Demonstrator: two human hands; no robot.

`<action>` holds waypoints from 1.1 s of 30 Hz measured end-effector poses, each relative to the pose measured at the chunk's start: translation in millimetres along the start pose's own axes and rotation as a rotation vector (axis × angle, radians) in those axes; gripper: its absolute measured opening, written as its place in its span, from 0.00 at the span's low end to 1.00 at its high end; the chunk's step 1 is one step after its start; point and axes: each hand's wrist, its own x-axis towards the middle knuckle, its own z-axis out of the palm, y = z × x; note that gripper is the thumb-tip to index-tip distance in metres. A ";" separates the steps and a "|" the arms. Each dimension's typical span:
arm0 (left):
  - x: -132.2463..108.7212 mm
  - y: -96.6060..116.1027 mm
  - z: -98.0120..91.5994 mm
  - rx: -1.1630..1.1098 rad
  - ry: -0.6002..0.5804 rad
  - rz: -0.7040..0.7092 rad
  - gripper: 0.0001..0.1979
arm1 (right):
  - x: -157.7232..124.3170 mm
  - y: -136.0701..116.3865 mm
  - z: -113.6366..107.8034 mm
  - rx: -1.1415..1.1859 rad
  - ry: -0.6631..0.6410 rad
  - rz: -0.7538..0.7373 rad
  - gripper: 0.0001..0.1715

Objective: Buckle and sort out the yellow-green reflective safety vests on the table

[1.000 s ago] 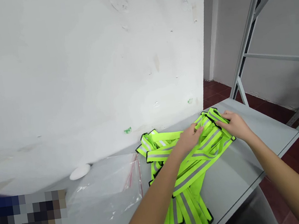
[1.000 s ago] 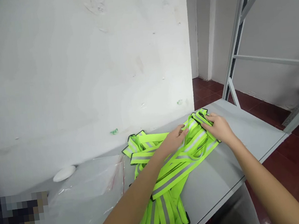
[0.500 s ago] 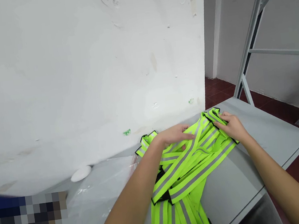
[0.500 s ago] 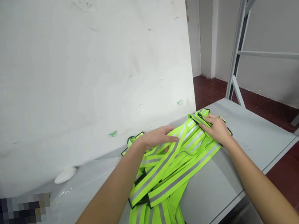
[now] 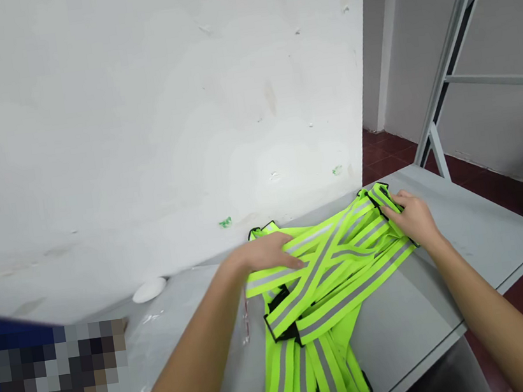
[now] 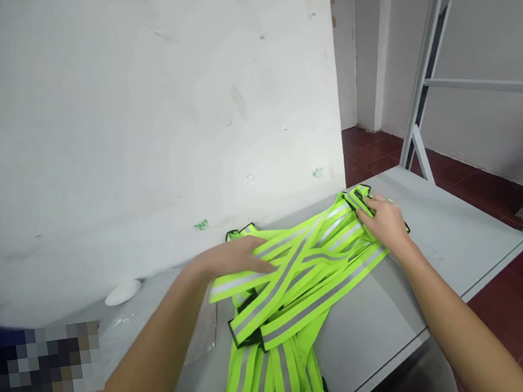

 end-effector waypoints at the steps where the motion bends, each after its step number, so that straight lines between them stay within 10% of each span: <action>1: -7.1 -8.8 -6.1 -0.036 -0.008 -0.001 0.34 | -0.4 0.7 1.1 -0.003 -0.002 0.002 0.24; 7: -45.2 -52.9 -7.5 -0.332 0.041 -0.005 0.31 | -7.3 -10.3 7.2 -0.113 -0.033 -0.045 0.23; 11: -57.5 -58.1 18.1 -0.126 0.208 -0.083 0.25 | -12.4 -27.6 3.9 -0.360 -0.088 -0.035 0.23; 16: -55.9 2.4 55.5 0.251 0.522 0.015 0.22 | -17.2 -60.7 1.5 -0.593 -0.198 -0.025 0.18; 22: -7.6 87.9 104.8 0.281 0.271 0.309 0.39 | -22.0 -86.0 10.4 -0.662 -0.373 -0.054 0.18; 29: 22.5 85.4 136.4 0.380 0.370 0.265 0.32 | -12.8 -71.4 8.7 -0.617 -0.377 -0.029 0.15; 33: 18.3 79.2 129.4 0.191 0.471 0.252 0.34 | -11.6 -58.6 -9.3 -0.362 -0.170 -0.071 0.19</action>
